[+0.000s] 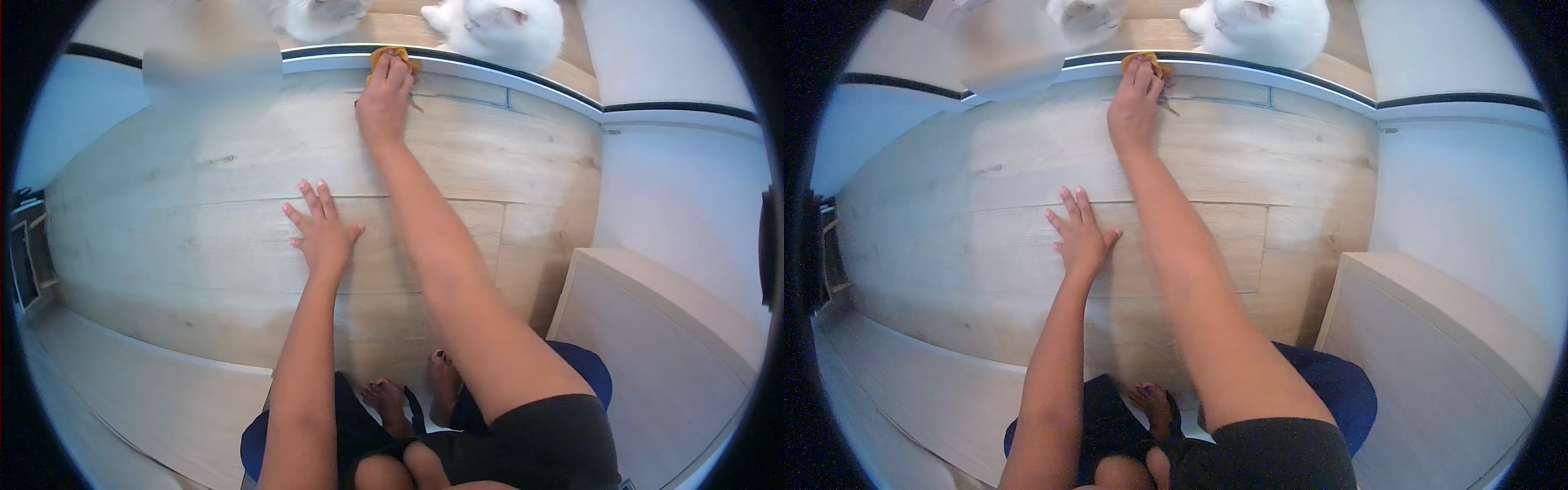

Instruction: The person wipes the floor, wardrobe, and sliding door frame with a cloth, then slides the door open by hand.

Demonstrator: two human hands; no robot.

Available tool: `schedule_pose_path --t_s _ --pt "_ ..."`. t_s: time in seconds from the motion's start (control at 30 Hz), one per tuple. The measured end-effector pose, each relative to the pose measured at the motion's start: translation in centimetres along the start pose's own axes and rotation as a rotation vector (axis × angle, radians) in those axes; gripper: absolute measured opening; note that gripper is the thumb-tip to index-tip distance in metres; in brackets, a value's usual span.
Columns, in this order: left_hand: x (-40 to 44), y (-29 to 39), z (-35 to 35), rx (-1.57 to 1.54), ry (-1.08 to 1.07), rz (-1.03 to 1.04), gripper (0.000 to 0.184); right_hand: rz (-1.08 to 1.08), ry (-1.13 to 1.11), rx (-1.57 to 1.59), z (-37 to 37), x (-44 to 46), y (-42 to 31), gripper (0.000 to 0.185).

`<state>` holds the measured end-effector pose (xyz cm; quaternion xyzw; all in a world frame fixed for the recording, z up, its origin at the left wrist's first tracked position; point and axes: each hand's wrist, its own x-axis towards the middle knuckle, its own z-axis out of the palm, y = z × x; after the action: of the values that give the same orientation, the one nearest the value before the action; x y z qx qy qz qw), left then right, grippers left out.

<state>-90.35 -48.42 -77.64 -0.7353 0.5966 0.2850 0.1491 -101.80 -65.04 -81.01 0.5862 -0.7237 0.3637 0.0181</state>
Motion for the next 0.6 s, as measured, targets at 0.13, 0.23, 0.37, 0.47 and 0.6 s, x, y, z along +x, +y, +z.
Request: schedule_pose_path --t_s 0.13,0.23,0.37,0.47,0.6 --pt "0.2 0.4 -0.5 0.026 -0.011 -0.006 0.106 -0.442 -0.156 -0.145 -4.6 1.9 5.8 0.053" --pt "0.1 0.5 -0.9 0.049 -0.021 -0.020 0.106 -0.489 -0.123 -0.268 -7.7 3.4 11.4 0.055" --pt "0.3 0.4 -0.6 0.054 0.002 -0.006 0.106 -0.595 -0.050 -0.327 -7.0 3.9 11.9 0.048" --pt "0.4 0.4 -1.1 0.037 -0.025 -0.020 0.106 -0.572 -0.079 -0.360 -5.4 3.4 9.6 0.048" --pt "0.3 0.3 -0.6 0.053 0.000 -0.012 0.105 -0.558 -0.131 -0.261 -4.2 3.3 5.1 0.043"
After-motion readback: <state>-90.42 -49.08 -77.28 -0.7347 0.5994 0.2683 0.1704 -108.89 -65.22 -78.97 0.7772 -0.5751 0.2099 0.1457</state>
